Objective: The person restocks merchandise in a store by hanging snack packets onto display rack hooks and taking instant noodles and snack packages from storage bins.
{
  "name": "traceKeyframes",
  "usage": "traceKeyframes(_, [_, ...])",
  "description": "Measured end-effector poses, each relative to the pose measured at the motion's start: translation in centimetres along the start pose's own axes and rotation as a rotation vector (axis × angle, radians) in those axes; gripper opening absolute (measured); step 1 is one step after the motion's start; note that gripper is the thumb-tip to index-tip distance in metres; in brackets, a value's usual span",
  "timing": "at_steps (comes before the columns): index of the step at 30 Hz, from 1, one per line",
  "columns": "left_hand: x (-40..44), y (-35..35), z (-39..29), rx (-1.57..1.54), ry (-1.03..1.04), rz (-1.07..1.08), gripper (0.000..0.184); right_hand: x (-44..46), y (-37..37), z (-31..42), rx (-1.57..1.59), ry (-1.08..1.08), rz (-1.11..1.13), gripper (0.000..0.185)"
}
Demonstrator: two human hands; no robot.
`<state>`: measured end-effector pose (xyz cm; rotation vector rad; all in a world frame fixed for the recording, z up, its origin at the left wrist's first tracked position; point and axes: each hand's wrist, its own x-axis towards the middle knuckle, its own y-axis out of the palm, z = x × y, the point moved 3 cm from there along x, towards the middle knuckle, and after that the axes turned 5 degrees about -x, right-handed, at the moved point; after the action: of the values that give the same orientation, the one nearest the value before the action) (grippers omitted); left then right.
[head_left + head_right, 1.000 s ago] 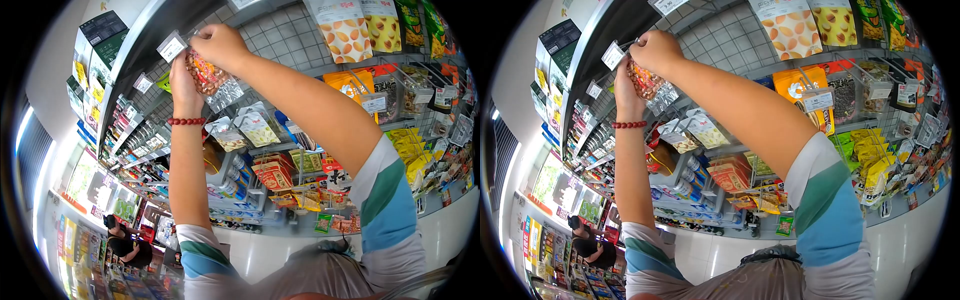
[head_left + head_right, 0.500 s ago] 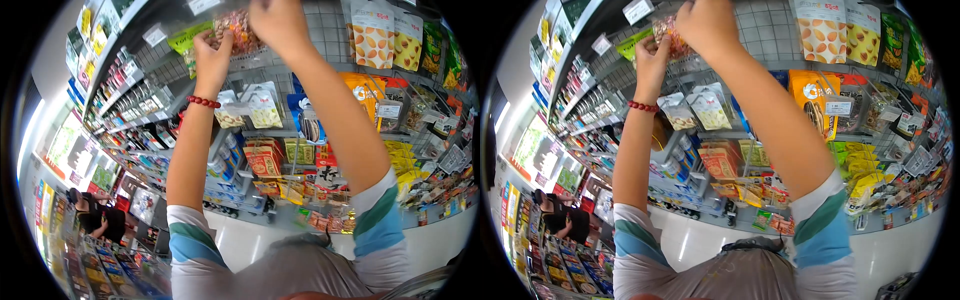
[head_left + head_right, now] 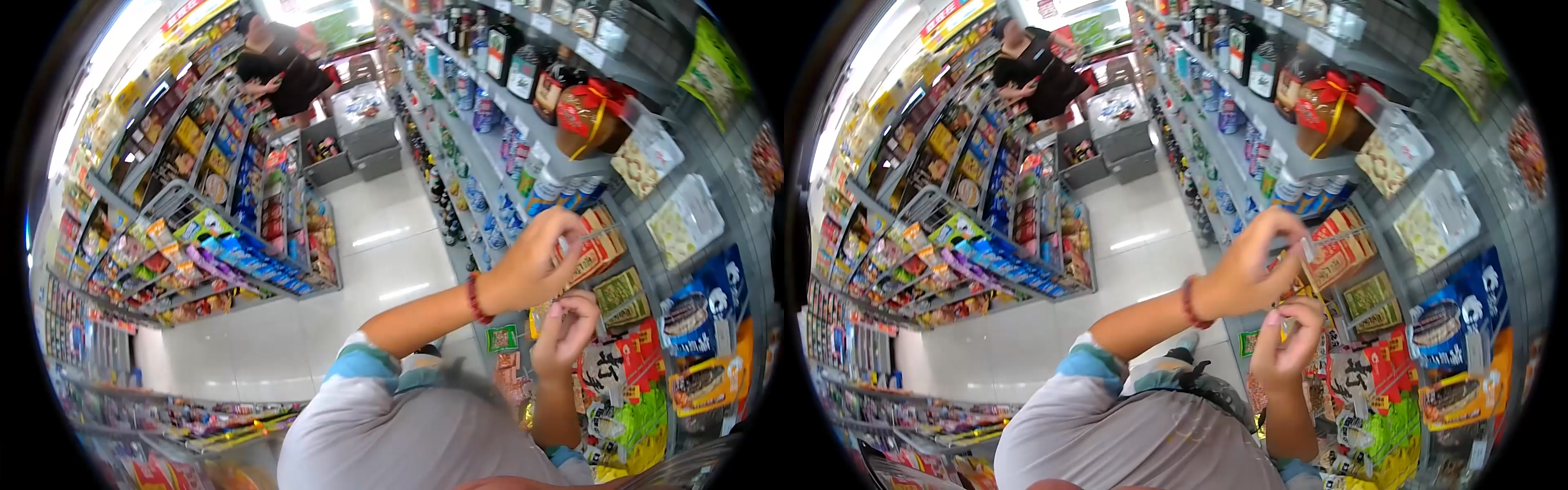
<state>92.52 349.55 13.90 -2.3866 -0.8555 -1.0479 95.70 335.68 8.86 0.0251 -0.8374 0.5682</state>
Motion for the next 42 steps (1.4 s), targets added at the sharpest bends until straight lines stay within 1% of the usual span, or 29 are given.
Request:
traceKeyframes(1, [-1.9,-1.9,0.3,0.012,-0.110,-0.036,0.020,-0.6,1.3,-0.1,0.116,0.068,0.051,0.019])
traceKeyframes(3, [-5.9,-4.9,1.4,0.029,-0.250,-0.112,0.021,-0.7,3.8,-1.2,0.160,0.055,0.155,0.018])
traceKeyframes(4, [-7.9,-6.6,1.8,0.055,-0.316,-0.137,0.021,-0.8,5.5,-1.6,0.203,0.081,0.187,0.017])
traceKeyframes(7, [-15.2,-12.6,3.8,0.120,-0.566,-0.214,0.021,-2.7,10.3,-3.6,0.262,0.234,0.261,0.015])
traceKeyframes(10, [-22.3,-20.1,5.4,0.149,-0.703,-0.423,0.019,-3.4,15.2,-4.0,0.260,0.249,0.420,0.016])
traceKeyframes(11, [-24.4,-22.5,5.9,0.132,-0.757,-0.502,0.018,-3.4,16.6,-4.5,0.250,0.248,0.425,0.016])
traceKeyframes(12, [-26.0,-24.5,6.2,0.120,-0.762,-0.501,0.018,-3.6,18.2,-5.3,0.226,0.271,0.509,0.016])
traceKeyframes(13, [-27.5,-26.6,6.4,0.108,-0.817,-0.593,0.018,-3.7,19.7,-6.2,0.203,0.295,0.588,0.016])
traceKeyframes(14, [-28.5,-28.6,6.9,0.098,-0.871,-0.678,0.018,-3.6,21.1,-7.1,0.174,0.320,0.615,0.017])
traceKeyframes(15, [-28.5,-30.0,7.3,0.088,-0.879,-0.666,0.018,-3.5,22.5,-8.1,0.162,0.329,0.606,0.017])
traceKeyframes(17, [-28.4,-33.0,8.1,0.063,-0.907,-0.746,0.016,-4.0,25.5,-10.5,0.136,0.447,0.673,0.017])
traceKeyframes(19, [-27.9,-35.7,9.8,0.072,-0.945,-0.729,0.016,-4.6,28.3,-12.7,0.147,0.505,0.688,0.017])
traceKeyframes(21, [-26.6,-37.6,11.5,0.014,-0.945,-0.675,0.016,-4.5,30.9,-14.3,0.145,0.629,0.744,0.017])
traceKeyframes(23, [-25.2,-39.0,13.3,-0.014,-0.979,-0.651,0.017,-4.1,33.3,-15.7,0.142,0.660,0.760,0.017])
traceKeyframes(26, [-23.2,-40.0,16.5,-0.120,-1.013,-0.536,0.018,-3.8,37.3,-17.8,0.239,0.832,0.794,0.017])
traceKeyframes(27, [-22.5,-40.4,17.4,-0.109,-1.059,-0.488,0.018,-3.4,38.8,-18.3,0.200,0.841,0.841,0.017])
traceKeyframes(29, [-21.9,-41.1,20.0,-0.063,-1.048,-0.434,0.018,-3.6,42.3,-20.8,0.206,0.751,0.844,0.018])
traceKeyframes(31, [-20.7,-42.1,22.1,-0.083,-1.005,-0.424,0.019,-2.8,46.1,-22.9,0.269,0.818,0.919,0.017])
traceKeyframes(33, [-19.5,-44.2,23.8,0.116,-1.067,-0.331,0.020,-2.4,50.7,-25.8,0.295,0.761,0.962,0.019])
traceKeyframes(35, [-19.0,-46.3,25.7,0.184,-1.091,-0.360,0.023,-0.4,55.4,-27.7,0.344,0.798,1.036,0.018])
traceKeyframes(36, [-18.4,-47.3,26.7,0.148,-1.097,-0.429,0.023,1.2,57.7,-28.4,0.352,0.795,1.033,0.018])
traceKeyframes(37, [-17.1,-48.5,27.1,0.219,-1.125,-0.431,0.022,2.7,60.1,-28.9,0.363,0.757,1.052,0.017])
traceKeyframes(39, [-14.4,-50.4,28.4,0.150,-1.152,-0.589,0.022,6.3,63.6,-30.0,0.386,0.721,1.069,0.016])
traceKeyframes(41, [-12.8,-52.7,30.4,0.133,-1.106,-0.646,0.018,9.5,67.6,-30.5,0.463,0.776,1.119,0.015])
traceKeyframes(42, [-11.9,-53.6,31.2,0.124,-1.090,-0.682,0.018,10.1,69.6,-31.7,0.456,0.736,1.114,0.015])
